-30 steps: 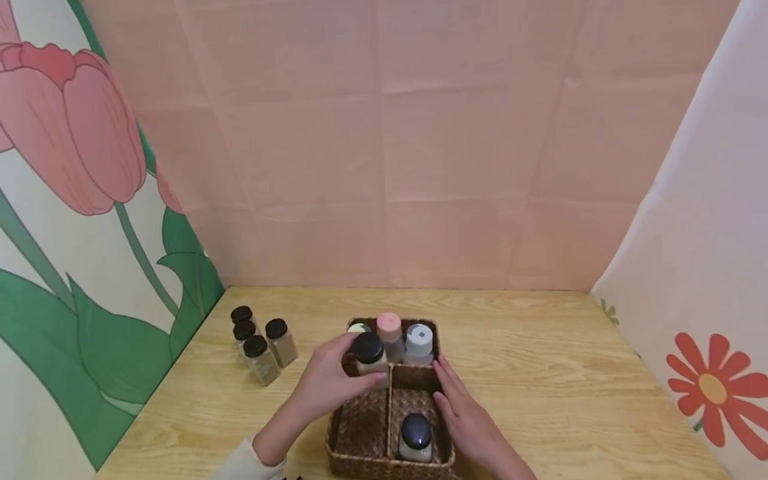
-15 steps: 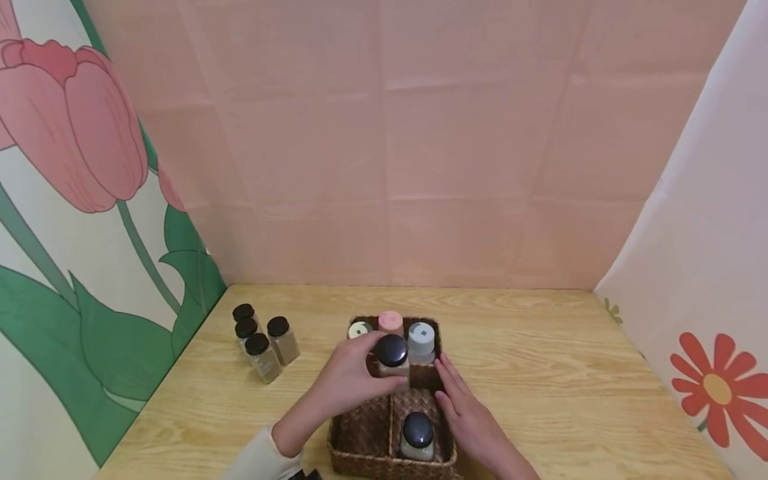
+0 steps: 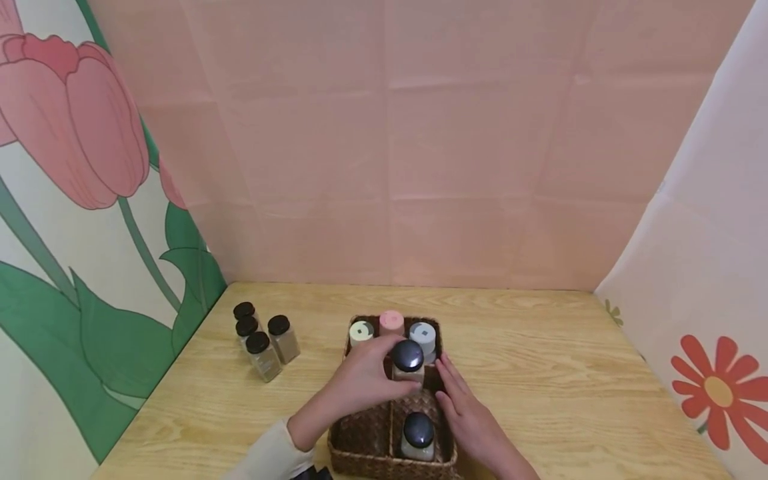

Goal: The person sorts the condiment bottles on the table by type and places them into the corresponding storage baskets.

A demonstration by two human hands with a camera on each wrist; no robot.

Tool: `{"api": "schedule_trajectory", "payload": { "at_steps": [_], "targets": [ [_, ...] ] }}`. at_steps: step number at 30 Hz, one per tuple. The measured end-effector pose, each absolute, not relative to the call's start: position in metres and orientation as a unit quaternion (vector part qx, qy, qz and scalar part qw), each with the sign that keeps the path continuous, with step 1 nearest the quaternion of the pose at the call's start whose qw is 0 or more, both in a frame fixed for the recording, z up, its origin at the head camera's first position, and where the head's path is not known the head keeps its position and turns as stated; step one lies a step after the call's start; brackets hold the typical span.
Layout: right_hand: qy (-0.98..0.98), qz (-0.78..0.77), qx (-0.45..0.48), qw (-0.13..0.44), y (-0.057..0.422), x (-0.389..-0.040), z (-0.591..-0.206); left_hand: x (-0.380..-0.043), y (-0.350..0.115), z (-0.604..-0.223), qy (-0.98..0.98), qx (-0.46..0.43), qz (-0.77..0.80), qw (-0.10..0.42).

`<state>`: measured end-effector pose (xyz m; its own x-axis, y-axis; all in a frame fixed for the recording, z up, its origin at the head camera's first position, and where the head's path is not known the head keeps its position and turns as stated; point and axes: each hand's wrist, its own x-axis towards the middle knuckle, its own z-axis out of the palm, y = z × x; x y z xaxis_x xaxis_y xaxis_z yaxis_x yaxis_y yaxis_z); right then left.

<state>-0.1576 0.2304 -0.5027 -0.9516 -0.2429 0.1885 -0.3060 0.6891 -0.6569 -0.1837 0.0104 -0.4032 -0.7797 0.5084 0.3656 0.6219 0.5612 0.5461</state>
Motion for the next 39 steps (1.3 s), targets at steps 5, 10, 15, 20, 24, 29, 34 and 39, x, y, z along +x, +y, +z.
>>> {"api": "schedule_trajectory", "payload": {
  "at_steps": [5,10,15,20,24,29,34,39],
  "targets": [
    [-0.919,0.362,0.148,0.043,0.232,-0.158,-0.502,-0.186,0.013,-0.407,-0.881,-0.316,-0.346,0.066],
    [-0.913,0.37,0.163,0.058,0.233,-0.158,-0.501,-0.188,0.015,-0.414,-0.879,-0.319,-0.349,0.059],
    [-0.913,0.369,0.164,0.053,0.232,-0.159,-0.5,-0.191,0.015,-0.42,-0.874,-0.319,-0.363,0.042],
    [-0.926,0.345,0.146,0.041,0.231,-0.158,-0.499,-0.192,0.015,-0.425,-0.875,-0.313,-0.369,0.023],
    [-0.935,0.325,0.135,0.038,0.231,-0.156,-0.498,-0.193,0.018,-0.429,-0.881,-0.302,-0.365,0.008],
    [-0.932,0.334,0.136,0.033,0.231,-0.156,-0.498,-0.193,0.021,-0.434,-0.88,-0.294,-0.372,-0.018],
    [-0.934,0.329,0.136,0.038,0.231,-0.155,-0.498,-0.194,0.024,-0.441,-0.876,-0.308,-0.371,-0.024],
    [-0.935,0.325,0.138,0.042,0.231,-0.156,-0.499,-0.194,0.026,-0.446,-0.876,-0.321,-0.36,-0.022]
  ]
}}
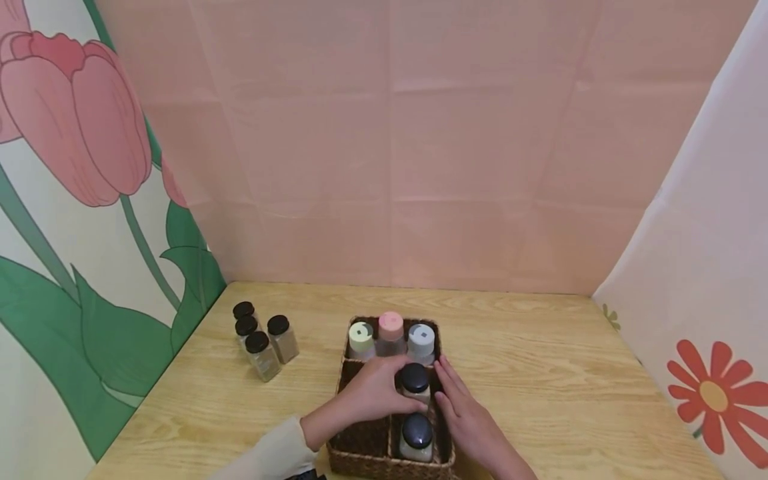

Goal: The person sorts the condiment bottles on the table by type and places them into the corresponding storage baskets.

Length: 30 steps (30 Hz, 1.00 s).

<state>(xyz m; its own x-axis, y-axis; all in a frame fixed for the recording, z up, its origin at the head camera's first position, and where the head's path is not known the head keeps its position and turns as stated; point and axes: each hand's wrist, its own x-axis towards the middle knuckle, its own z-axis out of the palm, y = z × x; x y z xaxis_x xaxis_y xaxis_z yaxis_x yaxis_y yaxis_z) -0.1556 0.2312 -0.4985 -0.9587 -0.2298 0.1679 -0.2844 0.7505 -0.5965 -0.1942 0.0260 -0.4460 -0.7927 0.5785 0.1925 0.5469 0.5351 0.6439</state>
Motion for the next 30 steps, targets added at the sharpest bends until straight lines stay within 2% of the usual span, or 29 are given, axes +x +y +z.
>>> {"api": "schedule_trajectory", "payload": {
  "at_steps": [14,30],
  "targets": [
    [-0.933,0.329,0.139,0.03,0.232,-0.156,-0.496,-0.199,0.031,-0.45,0.897,0.34,0.281,0.012],
    [-0.934,0.331,0.133,0.005,0.233,-0.157,-0.497,-0.209,0.038,-0.452,0.896,0.392,0.205,0.026]
  ]
}}
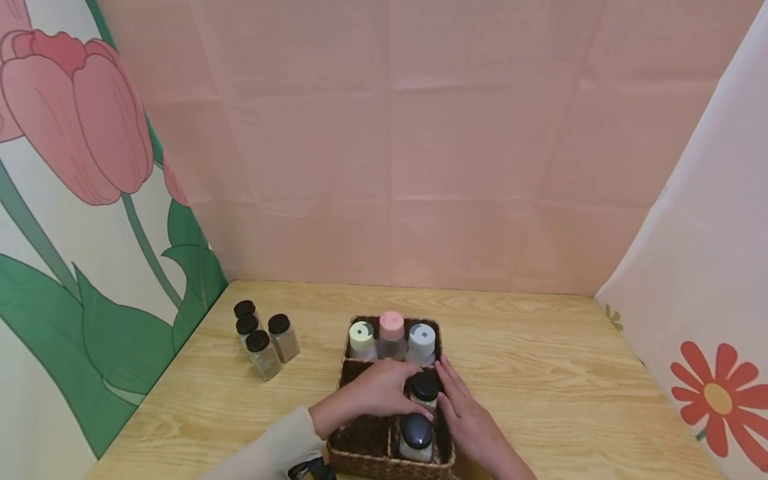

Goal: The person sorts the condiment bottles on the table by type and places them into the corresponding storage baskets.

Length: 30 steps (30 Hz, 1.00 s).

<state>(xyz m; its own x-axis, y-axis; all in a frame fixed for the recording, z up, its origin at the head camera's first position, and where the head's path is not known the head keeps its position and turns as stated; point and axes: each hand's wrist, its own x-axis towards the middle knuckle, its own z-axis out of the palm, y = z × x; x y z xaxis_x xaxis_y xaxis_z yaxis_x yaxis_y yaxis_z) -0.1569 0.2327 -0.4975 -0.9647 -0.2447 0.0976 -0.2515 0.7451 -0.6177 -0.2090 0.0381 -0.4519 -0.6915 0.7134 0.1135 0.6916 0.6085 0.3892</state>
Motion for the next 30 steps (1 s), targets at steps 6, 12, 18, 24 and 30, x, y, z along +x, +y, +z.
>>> {"api": "schedule_trajectory", "payload": {
  "at_steps": [6,12,18,24,30],
  "targets": [
    [-0.936,0.324,0.139,0.02,0.234,-0.158,-0.499,-0.212,0.039,-0.448,0.895,0.403,0.185,0.045],
    [-0.937,0.32,0.137,0.023,0.233,-0.157,-0.499,-0.212,0.039,-0.445,0.891,0.41,0.181,0.077],
    [-0.936,0.323,0.139,0.024,0.233,-0.157,-0.499,-0.216,0.037,-0.439,0.876,0.437,0.168,0.116],
    [-0.937,0.317,0.142,0.032,0.233,-0.158,-0.498,-0.222,0.034,-0.433,0.855,0.46,0.169,0.171],
    [-0.936,0.322,0.139,0.023,0.232,-0.158,-0.499,-0.221,0.031,-0.428,0.844,0.459,0.175,0.215]
  ]
}}
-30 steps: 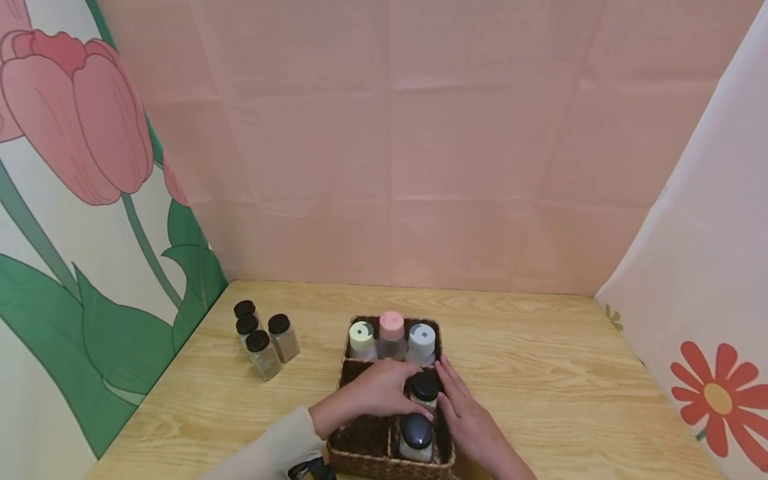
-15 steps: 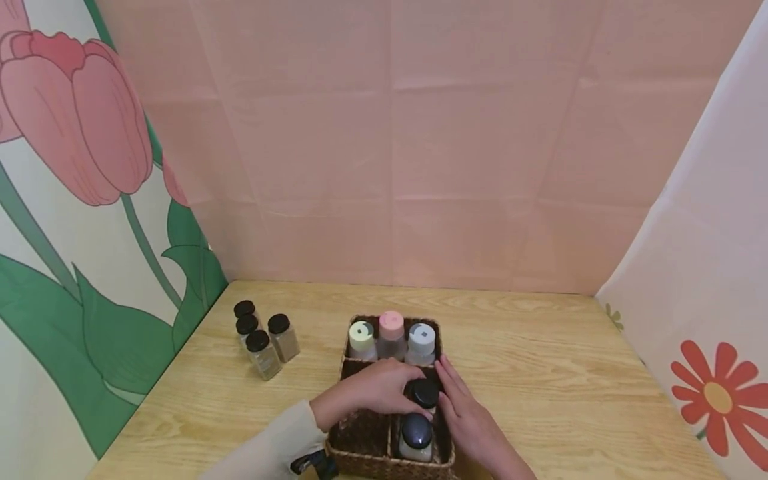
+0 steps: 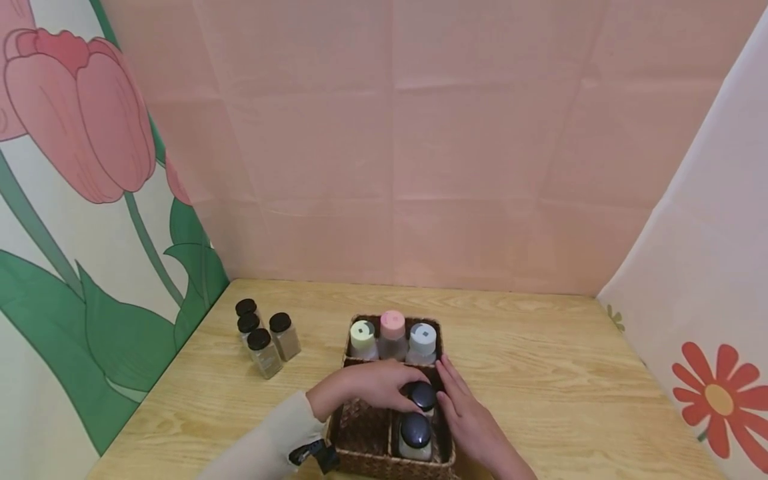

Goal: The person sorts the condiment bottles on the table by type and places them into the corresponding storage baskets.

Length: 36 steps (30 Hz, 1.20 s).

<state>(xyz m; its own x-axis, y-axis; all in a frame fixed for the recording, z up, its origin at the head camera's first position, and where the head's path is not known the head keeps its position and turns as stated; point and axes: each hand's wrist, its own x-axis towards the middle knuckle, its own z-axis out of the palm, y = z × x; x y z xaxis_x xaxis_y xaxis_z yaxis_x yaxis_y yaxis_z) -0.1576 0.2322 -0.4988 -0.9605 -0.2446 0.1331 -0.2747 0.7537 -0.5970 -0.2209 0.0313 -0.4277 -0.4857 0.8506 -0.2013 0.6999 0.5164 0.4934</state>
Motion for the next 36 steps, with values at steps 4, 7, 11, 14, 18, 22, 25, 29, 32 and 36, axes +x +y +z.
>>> {"api": "schedule_trajectory", "payload": {
  "at_steps": [4,7,11,14,18,22,25,29,32,36],
  "targets": [
    [-0.935,0.328,0.137,0.017,0.232,-0.157,-0.499,-0.22,0.028,-0.427,0.845,0.451,0.176,0.225],
    [-0.935,0.326,0.138,0.022,0.232,-0.156,-0.499,-0.219,0.025,-0.426,0.846,0.447,0.177,0.23],
    [-0.937,0.321,0.138,0.03,0.232,-0.155,-0.499,-0.217,0.017,-0.42,0.843,0.449,0.187,0.232],
    [-0.935,0.323,0.141,0.035,0.232,-0.156,-0.499,-0.216,0.01,-0.415,0.838,0.448,0.208,0.231],
    [-0.93,0.334,0.147,0.038,0.232,-0.156,-0.498,-0.214,0.0,-0.409,0.84,0.441,0.234,0.213],
    [-0.93,0.334,0.148,0.04,0.232,-0.157,-0.499,-0.212,-0.011,-0.407,0.851,0.439,0.233,0.171],
    [-0.931,0.331,0.147,0.04,0.233,-0.157,-0.499,-0.211,-0.019,-0.405,0.864,0.42,0.24,0.138],
    [-0.932,0.33,0.145,0.04,0.233,-0.157,-0.499,-0.207,-0.03,-0.402,0.888,0.368,0.261,0.09],
    [-0.931,0.331,0.146,0.043,0.233,-0.157,-0.499,-0.203,-0.04,-0.398,0.904,0.318,0.279,0.057],
    [-0.929,0.335,0.149,0.046,0.233,-0.157,-0.499,-0.197,-0.055,-0.395,0.913,0.263,0.312,0.023]
  ]
}}
